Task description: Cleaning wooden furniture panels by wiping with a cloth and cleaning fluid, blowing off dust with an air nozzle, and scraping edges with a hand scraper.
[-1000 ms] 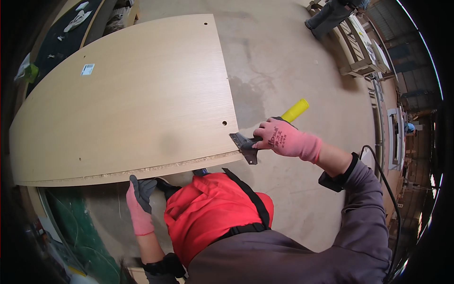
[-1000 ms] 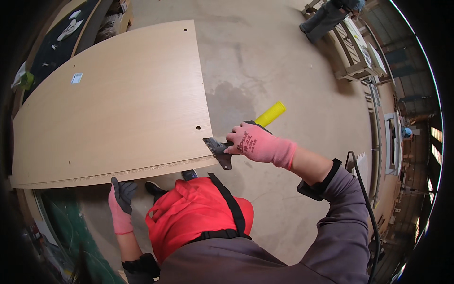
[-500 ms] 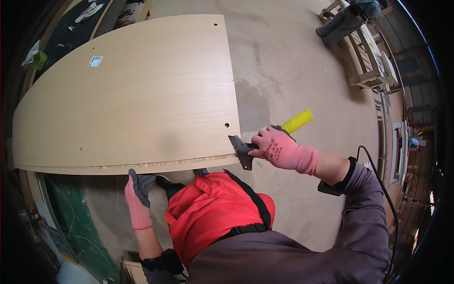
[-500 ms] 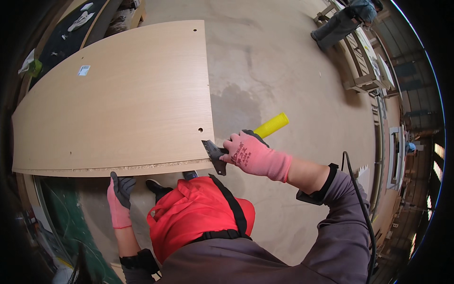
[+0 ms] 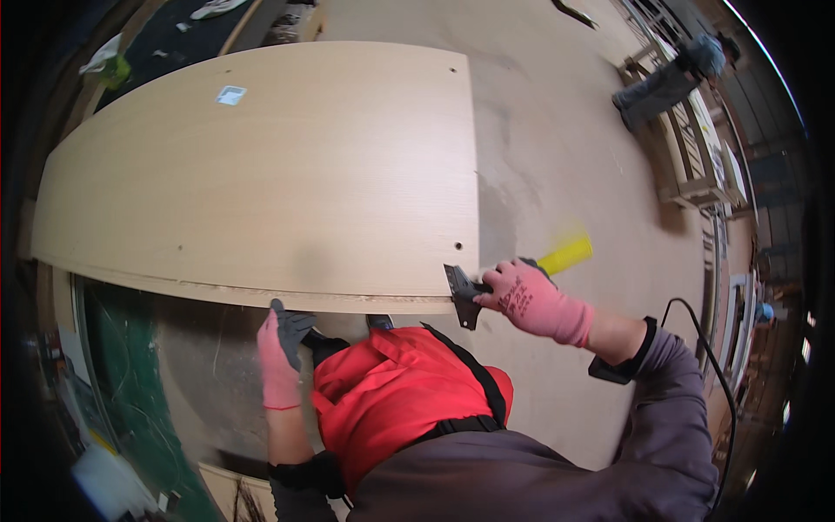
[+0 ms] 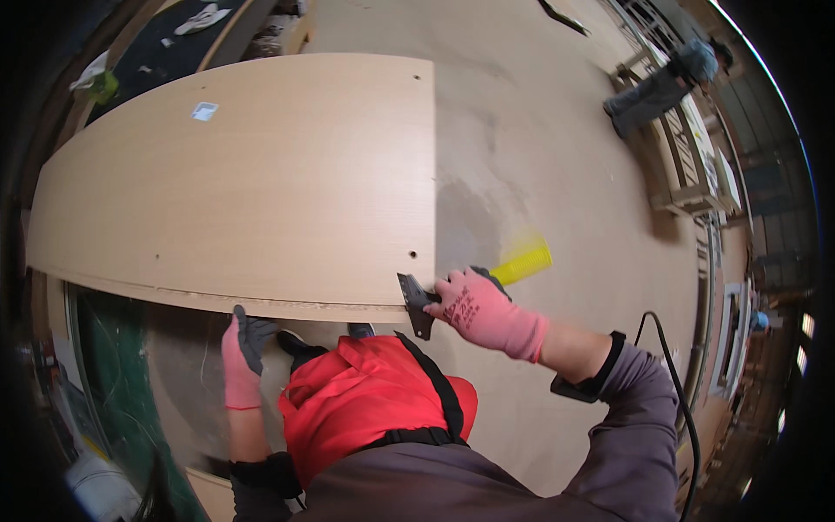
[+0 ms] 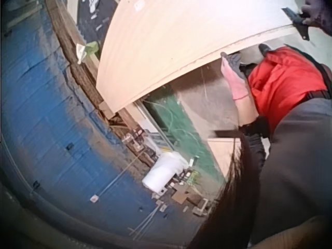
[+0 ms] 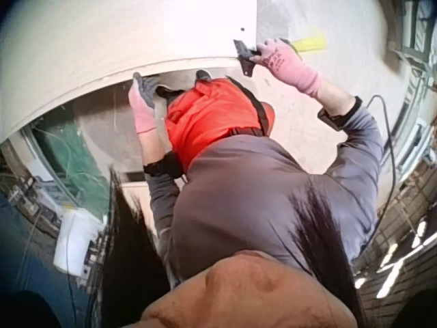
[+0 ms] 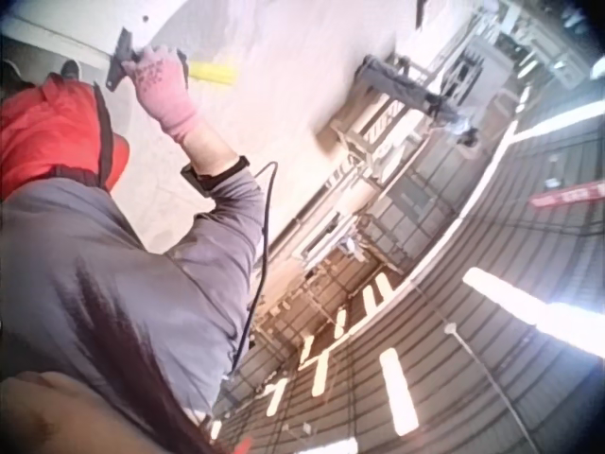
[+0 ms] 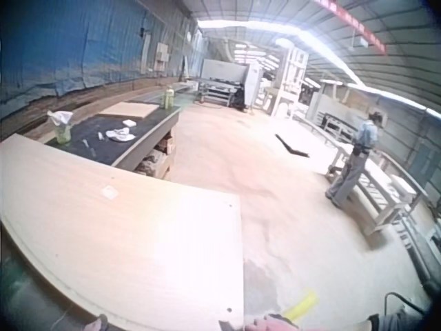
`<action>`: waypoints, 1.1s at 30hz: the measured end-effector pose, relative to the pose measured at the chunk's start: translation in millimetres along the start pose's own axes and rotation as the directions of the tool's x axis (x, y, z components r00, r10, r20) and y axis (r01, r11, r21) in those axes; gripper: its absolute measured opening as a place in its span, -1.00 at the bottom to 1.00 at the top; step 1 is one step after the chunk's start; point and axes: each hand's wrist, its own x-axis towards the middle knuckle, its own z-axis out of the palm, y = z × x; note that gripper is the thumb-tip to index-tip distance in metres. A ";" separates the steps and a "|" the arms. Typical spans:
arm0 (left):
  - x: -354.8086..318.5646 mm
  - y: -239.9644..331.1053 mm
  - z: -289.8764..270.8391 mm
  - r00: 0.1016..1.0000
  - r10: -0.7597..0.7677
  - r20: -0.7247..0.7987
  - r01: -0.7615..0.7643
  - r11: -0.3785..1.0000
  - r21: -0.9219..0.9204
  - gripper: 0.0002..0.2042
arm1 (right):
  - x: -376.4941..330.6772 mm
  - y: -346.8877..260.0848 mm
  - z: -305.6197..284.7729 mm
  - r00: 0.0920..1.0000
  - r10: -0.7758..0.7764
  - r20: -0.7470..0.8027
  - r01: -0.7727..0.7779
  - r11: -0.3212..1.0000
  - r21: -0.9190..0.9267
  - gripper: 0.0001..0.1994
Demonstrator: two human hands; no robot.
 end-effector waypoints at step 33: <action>-80.3 -32.4 -307.2 0.852 -0.134 -0.506 -0.095 0.912 -0.400 -0.55 | 391.1 -273.9 -163.3 0.936 -0.348 -0.048 0.327 0.912 -0.247 -0.78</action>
